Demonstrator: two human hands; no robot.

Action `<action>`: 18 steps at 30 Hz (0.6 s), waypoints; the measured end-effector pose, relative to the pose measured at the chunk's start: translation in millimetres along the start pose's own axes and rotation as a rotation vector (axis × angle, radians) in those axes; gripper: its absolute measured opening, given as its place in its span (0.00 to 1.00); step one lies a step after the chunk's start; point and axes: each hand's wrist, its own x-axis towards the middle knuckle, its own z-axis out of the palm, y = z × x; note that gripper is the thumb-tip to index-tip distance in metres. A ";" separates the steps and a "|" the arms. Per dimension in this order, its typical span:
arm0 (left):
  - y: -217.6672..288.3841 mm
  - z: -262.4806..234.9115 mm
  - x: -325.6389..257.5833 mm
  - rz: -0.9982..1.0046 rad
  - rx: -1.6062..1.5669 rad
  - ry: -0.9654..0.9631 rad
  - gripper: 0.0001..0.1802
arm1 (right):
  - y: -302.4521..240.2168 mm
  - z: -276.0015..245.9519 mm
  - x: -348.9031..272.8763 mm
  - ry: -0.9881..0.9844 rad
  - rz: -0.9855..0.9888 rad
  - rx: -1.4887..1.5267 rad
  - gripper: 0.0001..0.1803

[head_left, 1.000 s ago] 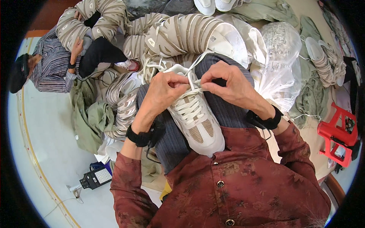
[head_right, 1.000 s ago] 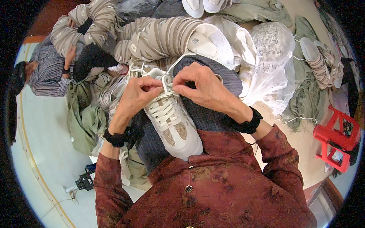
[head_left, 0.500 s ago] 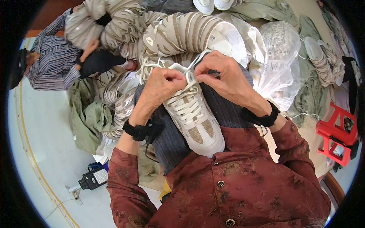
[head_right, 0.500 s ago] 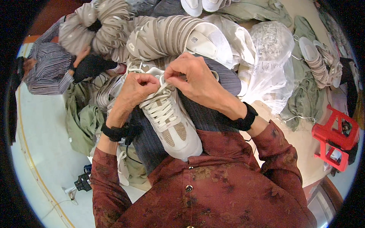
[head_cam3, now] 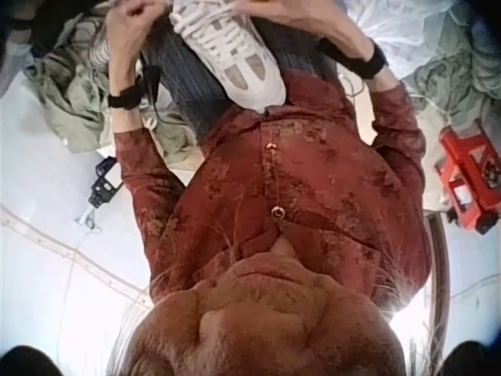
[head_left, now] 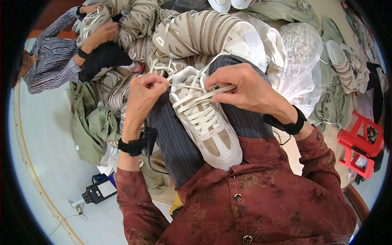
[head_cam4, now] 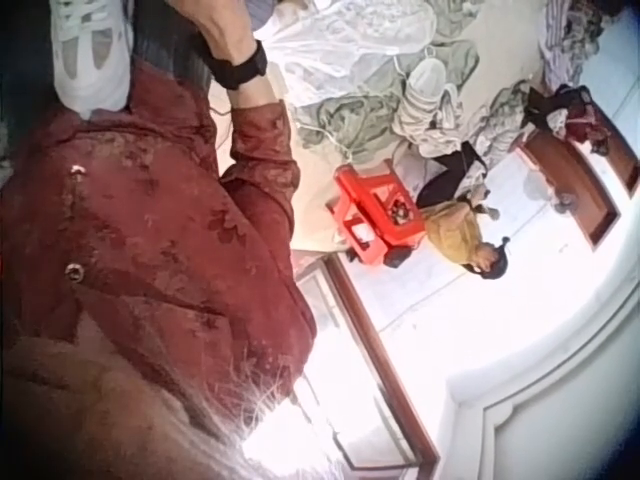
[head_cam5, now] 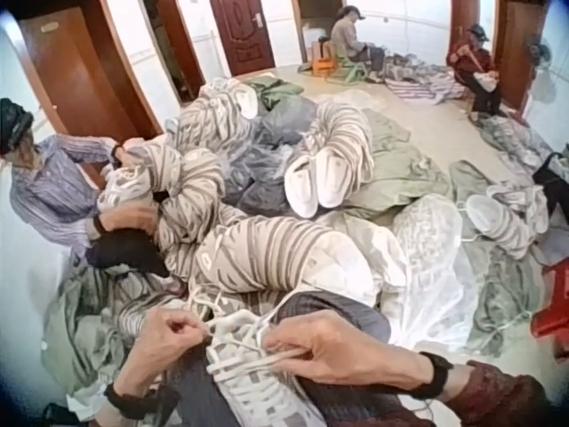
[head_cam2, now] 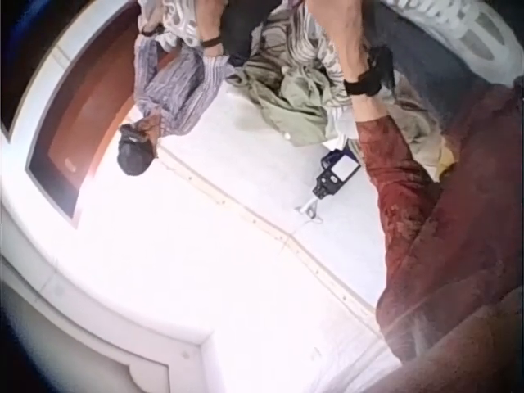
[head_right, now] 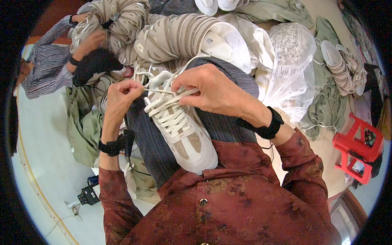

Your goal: Lacing and tying shoelaces on a sneaker.

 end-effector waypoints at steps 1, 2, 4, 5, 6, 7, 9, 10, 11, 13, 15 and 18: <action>-4.7 -1.8 -1.4 -0.003 -0.002 -0.004 0.08 | 3.7 0.5 0.1 0.008 -0.091 -0.043 0.09; -9.6 -3.8 -4.6 -0.026 -0.015 0.027 0.08 | 4.1 0.8 0.7 0.005 -0.094 -0.046 0.09; -16.3 -5.3 -10.1 -0.049 -0.031 0.059 0.08 | 5.0 0.9 1.1 -0.002 -0.150 -0.139 0.09; -16.8 -6.2 -12.6 -0.067 -0.055 0.069 0.07 | 6.2 1.6 1.2 -0.004 -0.152 -0.141 0.09; -17.4 -7.0 -14.9 -0.085 -0.080 0.077 0.07 | 8.1 2.7 1.0 -0.007 -0.126 -0.156 0.08; -17.1 -7.6 -17.3 -0.085 -0.081 0.078 0.07 | 9.1 3.5 1.2 -0.009 -0.099 -0.171 0.08; -15.2 -8.8 -20.9 -0.086 -0.094 0.076 0.07 | 8.4 3.5 4.6 -0.003 -0.087 -0.179 0.07; -15.9 -10.1 -22.2 -0.087 -0.096 0.079 0.07 | 8.2 3.8 6.3 0.007 -0.072 -0.185 0.07; -16.5 -11.5 -22.3 -0.069 -0.095 0.105 0.07 | 11.0 4.7 7.7 0.007 -0.072 -0.188 0.07; -17.4 -16.8 -24.7 -0.050 -0.095 0.131 0.07 | 18.5 8.6 10.1 0.106 -0.180 -0.209 0.07; -19.8 -28.3 -31.0 -0.059 -0.033 0.201 0.06 | 14.3 8.4 11.6 0.079 -0.094 -0.105 0.08; -39.8 -50.7 -43.5 -0.057 0.083 0.286 0.06 | 5.1 0.6 13.9 -0.008 0.058 0.043 0.10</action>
